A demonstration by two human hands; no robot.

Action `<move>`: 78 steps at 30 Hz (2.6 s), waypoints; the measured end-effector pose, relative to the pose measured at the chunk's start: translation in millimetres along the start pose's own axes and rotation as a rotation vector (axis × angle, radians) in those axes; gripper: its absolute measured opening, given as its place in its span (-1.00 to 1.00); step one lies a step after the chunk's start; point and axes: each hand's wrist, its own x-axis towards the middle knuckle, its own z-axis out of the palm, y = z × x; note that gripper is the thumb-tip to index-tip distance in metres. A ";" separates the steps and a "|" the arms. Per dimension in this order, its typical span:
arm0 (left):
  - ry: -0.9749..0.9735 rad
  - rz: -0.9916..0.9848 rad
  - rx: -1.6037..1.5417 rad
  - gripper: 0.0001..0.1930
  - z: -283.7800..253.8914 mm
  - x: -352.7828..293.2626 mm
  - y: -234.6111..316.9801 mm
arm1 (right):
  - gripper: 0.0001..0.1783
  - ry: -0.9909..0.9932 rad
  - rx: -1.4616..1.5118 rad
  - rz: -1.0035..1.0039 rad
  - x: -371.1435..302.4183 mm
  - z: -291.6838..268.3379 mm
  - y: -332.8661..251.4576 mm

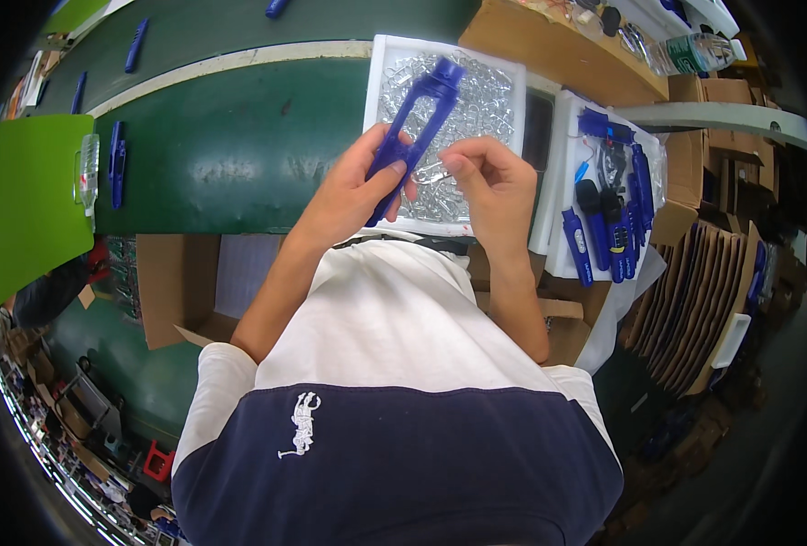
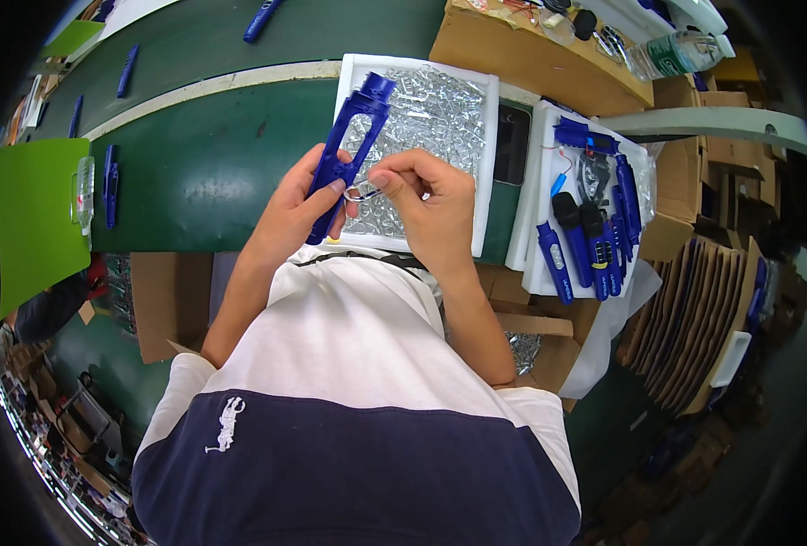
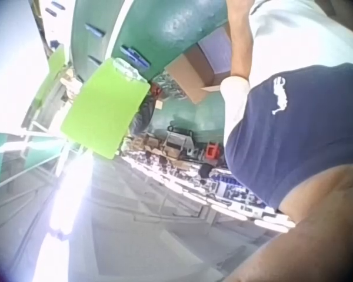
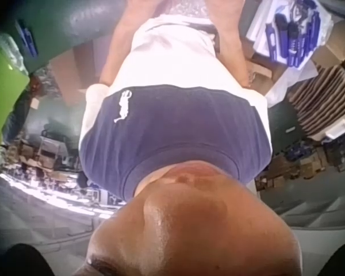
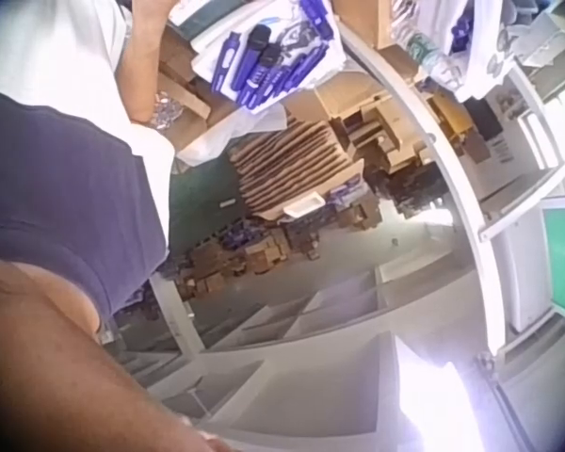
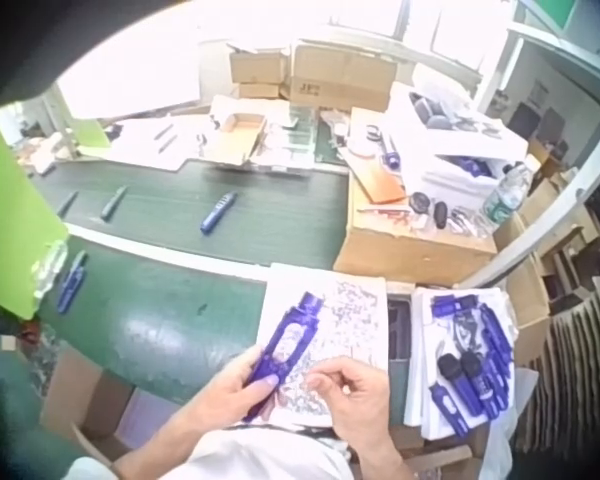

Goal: The person assembles a blue electronic housing by hand, inserting silver internal components into its plastic housing.

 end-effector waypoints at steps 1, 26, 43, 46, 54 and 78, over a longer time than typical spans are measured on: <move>-0.002 -0.013 0.019 -0.72 0.1 0.0 0.1 | -0.88 0.005 -0.031 0.029 -1.3 0.3 -0.9; 0.029 -0.027 0.013 -0.81 0.9 1.2 -9.5 | -0.91 0.187 -0.182 -0.162 1.8 8.4 -12.7; -0.048 -0.121 0.109 -0.81 17.2 1.5 -0.8 | -0.91 0.328 -0.337 -0.242 8.2 9.7 18.6; -0.037 -0.122 0.155 -0.77 19.4 0.2 2.9 | -0.90 0.267 -0.451 -0.316 13.1 -0.4 13.3; -0.064 -0.146 0.162 -0.76 22.5 1.7 0.1 | -0.88 0.147 -0.441 -0.196 13.1 -13.3 3.1; 0.079 0.145 1.017 -0.81 21.1 4.8 8.1 | -0.69 0.138 0.105 -0.041 -0.2 -5.6 36.2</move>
